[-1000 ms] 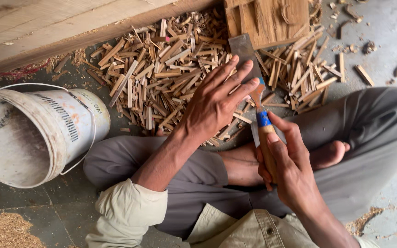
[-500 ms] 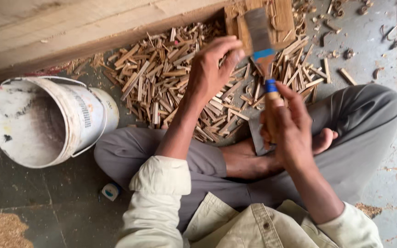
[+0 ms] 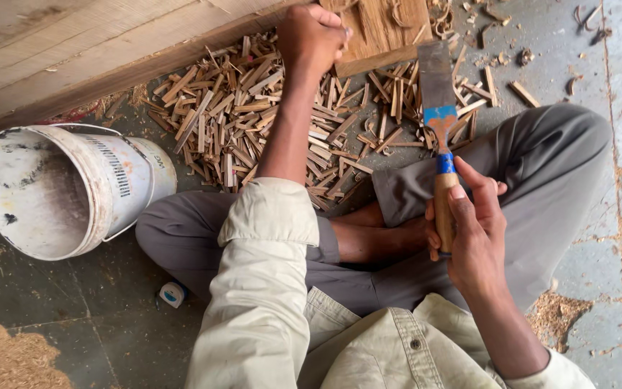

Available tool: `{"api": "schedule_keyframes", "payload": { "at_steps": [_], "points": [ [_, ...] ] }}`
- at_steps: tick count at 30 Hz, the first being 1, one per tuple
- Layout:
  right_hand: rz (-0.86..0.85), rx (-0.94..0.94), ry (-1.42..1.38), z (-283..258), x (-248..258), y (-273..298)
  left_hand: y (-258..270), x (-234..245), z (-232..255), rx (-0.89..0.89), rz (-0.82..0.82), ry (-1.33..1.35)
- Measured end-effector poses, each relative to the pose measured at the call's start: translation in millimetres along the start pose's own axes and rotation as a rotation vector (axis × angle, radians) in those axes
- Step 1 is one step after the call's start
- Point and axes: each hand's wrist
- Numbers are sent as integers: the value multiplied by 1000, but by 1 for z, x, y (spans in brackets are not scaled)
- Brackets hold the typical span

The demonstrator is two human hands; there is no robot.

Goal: The person carves wood with a chisel, using their hands to remove wood shavings and holding a wooden block on the floor.

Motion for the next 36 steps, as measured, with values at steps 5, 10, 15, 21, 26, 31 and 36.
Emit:
{"api": "schedule_keyframes", "payload": {
  "at_steps": [5, 10, 15, 21, 26, 31, 36],
  "points": [
    [-48, 0, 70, 2, -3, -5, -5, 5, -3, 55, 11, 61],
    [-63, -14, 107, 1, -6, -8, -9, 4, -11, 71, -24, 111],
    [-115, -26, 141, 2, -10, -6, 0, 3, -31, 69, 16, 244],
    [-162, -156, 160, -1, -27, -7, 95, 36, -54, -622, 71, 14],
    [-172, -211, 125, 1, -48, -16, 136, 60, -43, -919, -14, -280],
    [-185, -176, 61, 6, -61, -32, 122, 54, -48, -916, -73, -310],
    [-137, -207, 81, 3, -73, -50, 95, 29, -64, -942, 13, -333]
  ]
}}
Point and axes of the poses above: each hand's wrist, its own y-axis away from the middle knuckle, its own x-axis out of the back of the hand, z = x × y, and after that the axes turned 11 degrees about -y, right-handed
